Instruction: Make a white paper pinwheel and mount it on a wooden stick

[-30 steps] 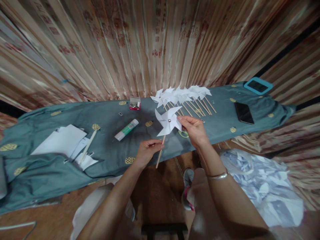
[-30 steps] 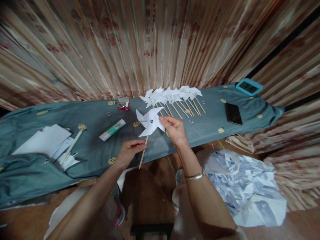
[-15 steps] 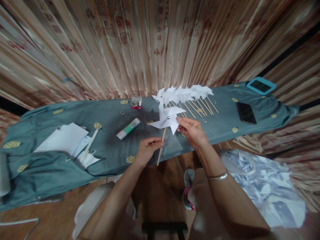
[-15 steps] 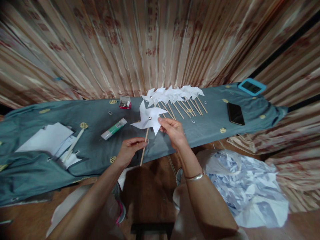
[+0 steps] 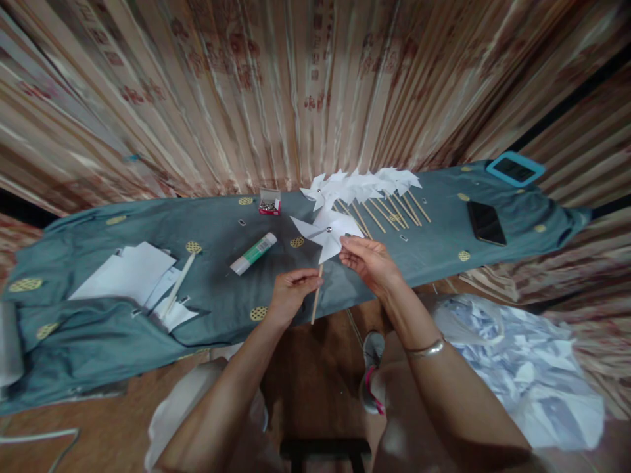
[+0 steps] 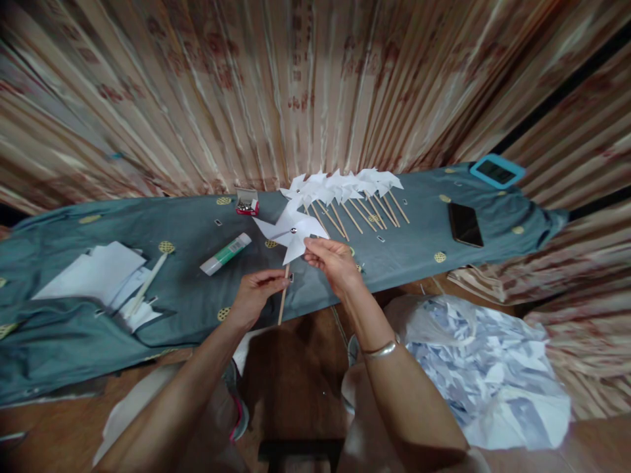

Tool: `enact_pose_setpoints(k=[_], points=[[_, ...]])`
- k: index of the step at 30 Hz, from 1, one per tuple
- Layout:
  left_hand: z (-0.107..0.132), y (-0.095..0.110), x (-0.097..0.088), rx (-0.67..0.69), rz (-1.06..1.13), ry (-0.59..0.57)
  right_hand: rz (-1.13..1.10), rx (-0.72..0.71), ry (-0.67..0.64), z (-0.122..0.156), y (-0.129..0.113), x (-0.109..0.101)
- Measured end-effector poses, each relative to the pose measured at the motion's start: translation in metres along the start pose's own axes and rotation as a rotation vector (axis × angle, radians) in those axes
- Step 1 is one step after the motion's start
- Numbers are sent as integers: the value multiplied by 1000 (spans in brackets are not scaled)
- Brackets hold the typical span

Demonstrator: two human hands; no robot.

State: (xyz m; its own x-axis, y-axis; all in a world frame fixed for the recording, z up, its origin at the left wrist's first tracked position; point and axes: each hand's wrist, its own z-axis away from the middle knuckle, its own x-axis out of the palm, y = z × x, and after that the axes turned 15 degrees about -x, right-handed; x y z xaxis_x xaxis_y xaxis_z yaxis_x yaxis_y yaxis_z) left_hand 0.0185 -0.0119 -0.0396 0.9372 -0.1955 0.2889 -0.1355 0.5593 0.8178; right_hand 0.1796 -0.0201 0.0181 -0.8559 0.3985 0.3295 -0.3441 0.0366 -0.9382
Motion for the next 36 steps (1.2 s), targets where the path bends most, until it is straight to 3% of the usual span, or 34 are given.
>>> enact_pose_setpoints(k=[6,10,14,17,20,28,30,32,36], points=[[1,1,0,1,0,9,47,9,-46,2,8,3],[2,3,-1,2,38,31,233,-114,-136,2,18,0],[0,8,-3,-5,193,79,472,-235,-327,8,30,-2],[1,14,-5,4,288,86,601,-238,-509,18,39,1],[2,19,-6,21,315,88,661,-211,-609,28,48,9],[7,21,-4,38,416,42,643,-227,-598,19,51,15],[8,20,-5,46,445,37,791,-261,-540,6,43,11],[9,19,-5,49,448,45,1108,-300,-467,-10,33,9],[9,17,-6,35,398,37,1287,-278,-434,-41,20,18]])
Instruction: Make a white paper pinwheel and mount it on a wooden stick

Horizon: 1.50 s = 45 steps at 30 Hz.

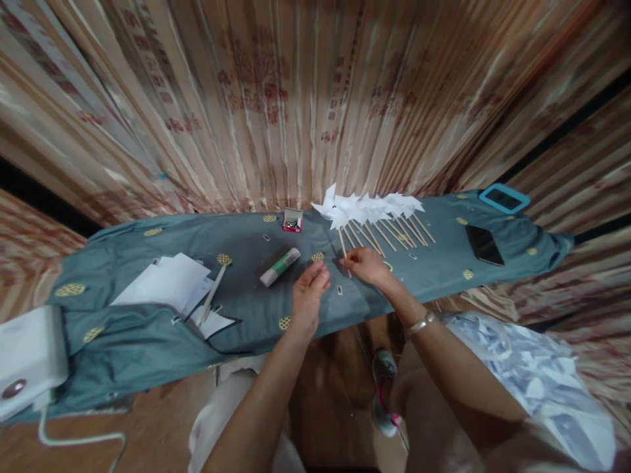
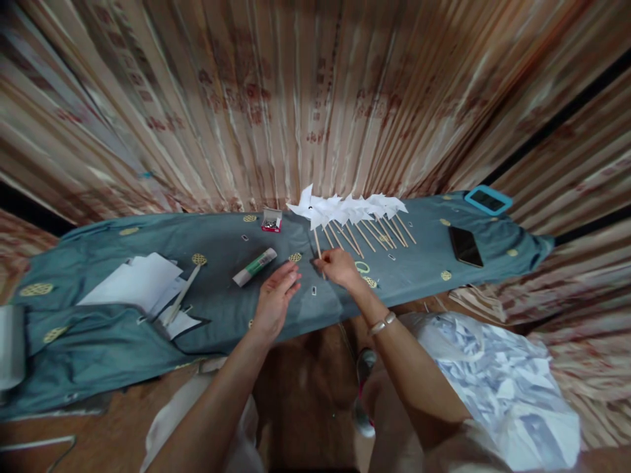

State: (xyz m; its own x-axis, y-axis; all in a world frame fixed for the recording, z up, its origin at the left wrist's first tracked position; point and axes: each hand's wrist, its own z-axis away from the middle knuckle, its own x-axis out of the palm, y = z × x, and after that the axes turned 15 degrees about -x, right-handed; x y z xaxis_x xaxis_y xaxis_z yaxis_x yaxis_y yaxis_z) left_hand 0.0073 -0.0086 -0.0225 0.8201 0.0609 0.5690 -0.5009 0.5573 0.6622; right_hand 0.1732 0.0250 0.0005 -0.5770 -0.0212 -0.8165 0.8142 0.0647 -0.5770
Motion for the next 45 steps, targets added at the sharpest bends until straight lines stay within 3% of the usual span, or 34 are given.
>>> enact_pose_setpoints(k=[8,19,24,29,32,36,40,42,45], points=[[2,1,0,-11,-40,-8,137,130,-130,-50,-6,7],[5,-2,-5,-32,-44,-20,221,177,-181,-58,-6,4],[4,-3,-7,-21,-69,-8,308,124,-112,-44,-8,5],[2,-8,-7,30,-213,-11,329,0,-41,6,0,-1],[2,-12,-9,111,-375,-14,303,1,50,40,34,-15],[3,-13,-14,333,-675,-27,375,138,303,72,115,-49],[-2,-14,-24,512,-865,-21,614,287,466,92,191,-88],[-6,-15,-29,557,-952,-6,653,379,516,98,212,-104],[-8,-18,-36,552,-1063,8,698,488,560,103,225,-115]])
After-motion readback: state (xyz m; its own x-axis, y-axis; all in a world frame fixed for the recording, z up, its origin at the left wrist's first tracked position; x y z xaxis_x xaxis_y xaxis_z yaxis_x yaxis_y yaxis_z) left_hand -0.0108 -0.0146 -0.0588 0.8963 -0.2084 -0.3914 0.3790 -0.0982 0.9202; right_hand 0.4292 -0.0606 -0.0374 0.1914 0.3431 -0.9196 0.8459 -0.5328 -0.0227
